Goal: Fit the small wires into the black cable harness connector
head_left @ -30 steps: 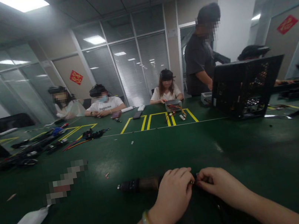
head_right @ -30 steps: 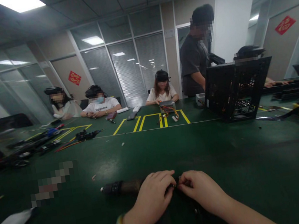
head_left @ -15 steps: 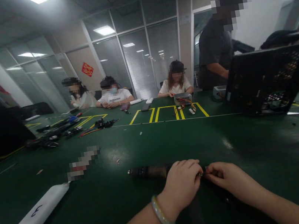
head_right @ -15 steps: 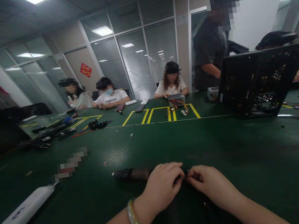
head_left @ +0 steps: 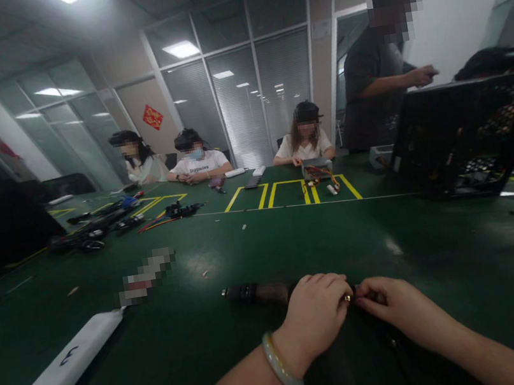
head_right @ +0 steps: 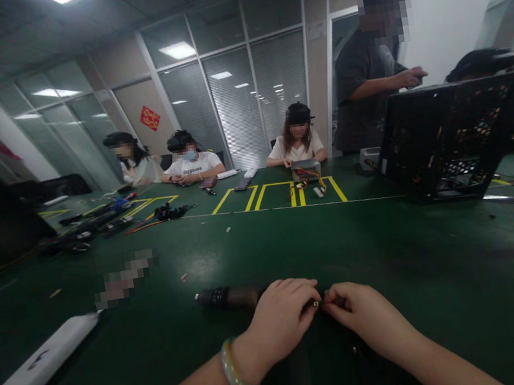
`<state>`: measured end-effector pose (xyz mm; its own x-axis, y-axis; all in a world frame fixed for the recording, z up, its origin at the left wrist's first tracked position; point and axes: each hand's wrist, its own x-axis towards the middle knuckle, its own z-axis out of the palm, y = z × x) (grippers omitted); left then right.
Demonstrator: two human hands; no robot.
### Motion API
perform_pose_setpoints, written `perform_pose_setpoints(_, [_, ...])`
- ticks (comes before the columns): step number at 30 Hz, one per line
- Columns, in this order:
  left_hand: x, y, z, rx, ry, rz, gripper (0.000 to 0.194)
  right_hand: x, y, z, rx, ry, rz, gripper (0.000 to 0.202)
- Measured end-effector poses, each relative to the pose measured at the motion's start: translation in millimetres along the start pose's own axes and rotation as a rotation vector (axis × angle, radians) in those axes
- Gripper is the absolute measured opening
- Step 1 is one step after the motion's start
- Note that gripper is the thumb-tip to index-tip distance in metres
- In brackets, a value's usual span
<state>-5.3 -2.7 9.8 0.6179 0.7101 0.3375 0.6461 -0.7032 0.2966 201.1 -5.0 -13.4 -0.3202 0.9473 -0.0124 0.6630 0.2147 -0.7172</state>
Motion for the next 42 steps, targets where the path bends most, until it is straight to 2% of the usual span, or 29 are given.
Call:
perform_pose_setpoints(4, [-0.7, -0.3, 2.0, 0.015, -0.002, -0.053, 0.016, -0.4, -0.3, -1.1, -0.001, -0.012, 0.013, 0.019])
perform_pose_setpoints(8, [-0.5, -1.9, 5.4, 0.004, 0.008, -0.034, 0.009, -1.5, -2.0, -2.8, -0.003, -0.012, 0.013, 0.018])
perform_pose_setpoints(14, [0.7, -2.2, 5.4, 0.006, -0.005, -0.006, 0.008, -1.8, -4.4, -2.9, -0.005, -0.003, 0.001, 0.018])
perform_pose_setpoints(20, [1.5, -3.5, 7.4, 0.003, -0.005, -0.021, 0.005, -2.8, -5.8, -1.9, 0.001, 0.043, -0.009, 0.013])
perform_pose_setpoints(28, [2.6, -3.4, 8.5, 0.013, -0.009, -0.079, 0.008, -4.7, -12.8, -4.0, 0.002, 0.043, 0.010, 0.013])
perform_pose_setpoints(33, [2.1, -4.8, 8.8, 0.003, -0.010, -0.045, 0.004, -5.1, -13.6, -4.6, 0.003, 0.044, 0.020, 0.012])
perform_pose_setpoints(42, [1.3, -4.7, 7.5, 0.001, -0.009, -0.031, 0.009, -5.4, -8.0, -2.4, 0.012, 0.054, 0.019, 0.011])
